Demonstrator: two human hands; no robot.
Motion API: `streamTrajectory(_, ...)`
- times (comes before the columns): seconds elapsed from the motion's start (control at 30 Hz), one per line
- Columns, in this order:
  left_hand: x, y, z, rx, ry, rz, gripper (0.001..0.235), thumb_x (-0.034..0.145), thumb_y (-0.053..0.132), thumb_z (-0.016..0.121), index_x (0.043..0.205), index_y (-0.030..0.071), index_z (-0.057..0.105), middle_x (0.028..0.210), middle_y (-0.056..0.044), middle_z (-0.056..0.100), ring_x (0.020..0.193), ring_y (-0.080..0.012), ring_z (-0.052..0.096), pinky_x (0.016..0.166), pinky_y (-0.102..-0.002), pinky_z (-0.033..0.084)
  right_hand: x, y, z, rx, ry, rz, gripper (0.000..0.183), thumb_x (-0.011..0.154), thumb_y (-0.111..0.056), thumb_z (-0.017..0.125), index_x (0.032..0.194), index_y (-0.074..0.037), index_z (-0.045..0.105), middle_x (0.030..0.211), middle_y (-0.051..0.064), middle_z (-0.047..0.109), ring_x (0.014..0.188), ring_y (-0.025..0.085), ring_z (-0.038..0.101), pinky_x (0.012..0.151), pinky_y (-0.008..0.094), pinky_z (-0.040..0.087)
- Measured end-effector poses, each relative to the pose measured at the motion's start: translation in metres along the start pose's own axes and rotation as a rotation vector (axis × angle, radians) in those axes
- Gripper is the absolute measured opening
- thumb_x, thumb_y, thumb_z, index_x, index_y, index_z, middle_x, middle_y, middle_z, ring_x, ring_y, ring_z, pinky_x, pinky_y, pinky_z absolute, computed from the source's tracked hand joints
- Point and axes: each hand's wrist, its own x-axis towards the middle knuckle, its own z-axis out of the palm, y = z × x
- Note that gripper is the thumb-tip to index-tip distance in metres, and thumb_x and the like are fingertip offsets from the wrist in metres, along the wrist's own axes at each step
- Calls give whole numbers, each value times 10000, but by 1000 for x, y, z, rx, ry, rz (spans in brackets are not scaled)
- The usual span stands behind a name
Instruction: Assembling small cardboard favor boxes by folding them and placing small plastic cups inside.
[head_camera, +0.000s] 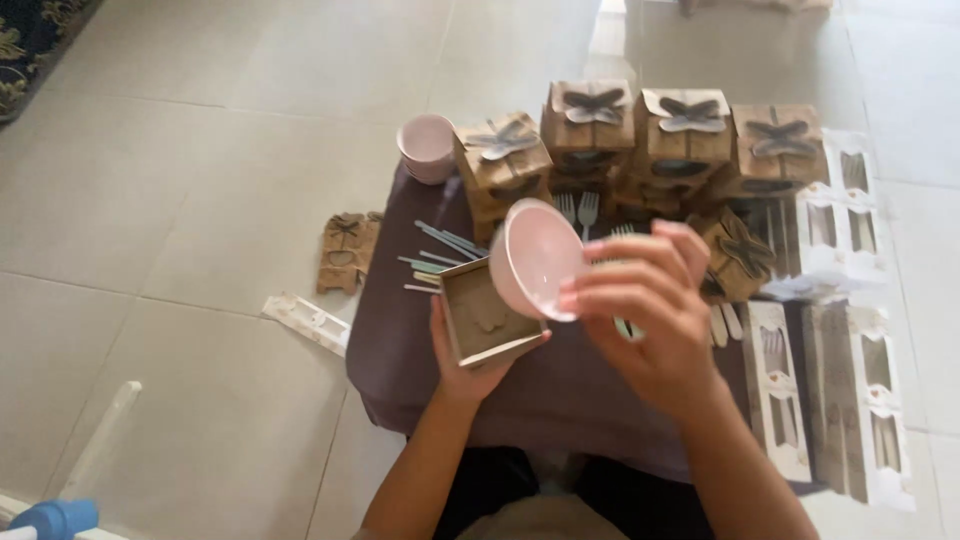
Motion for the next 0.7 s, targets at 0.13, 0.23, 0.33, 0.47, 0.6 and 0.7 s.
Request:
streamTrajectory(0.13,25,-36,14,-150,-11,-82,891,877,748,553,1558,186,435,1405,-231,578,1143,-421,618,967,-569,516,-50,-2,7,-204,-146,137,135,938,-178,692,995,-287,747,1037,-131,741,1214,140,625,1102,481,250)
streamTrajectory(0.23,30,-53,15,-165,11,-144,788,889,769,490,1489,260,545,1310,-173,645,1037,-347,648,961,-484,521,-65,-6,0,-262,-254,210,195,939,-144,648,1063,-274,723,1077,-130,719,1320,125,568,1133,513,209)
streamTrajectory(0.33,29,-58,13,-96,56,-147,798,949,683,498,1562,173,454,1398,-178,618,1147,-325,663,1018,-494,545,-71,-5,-6,-347,-296,201,219,938,-132,627,1047,-299,716,1170,-111,708,1416,166,484,1172,567,92)
streamTrajectory(0.47,22,-51,57,-87,171,-179,755,948,701,518,1483,170,552,1319,-202,660,1125,-355,661,1047,-531,473,-78,3,-11,17,-127,328,381,939,-11,534,1262,-165,663,1406,44,628,1445,283,458,1195,529,198)
streamTrajectory(0.6,23,-42,8,-167,303,-132,753,859,723,605,1394,193,624,1323,-197,676,1094,-371,694,1048,-549,476,-118,17,6,451,151,683,619,890,133,325,1463,-33,492,1444,145,554,1418,303,462,1181,483,335)
streamTrajectory(0.7,12,-49,75,-264,314,-143,742,882,696,622,1356,125,650,1347,-223,658,1136,-355,676,1083,-520,444,-141,26,27,438,48,650,618,883,75,475,1497,26,436,1512,232,459,1466,398,377,1200,550,281)
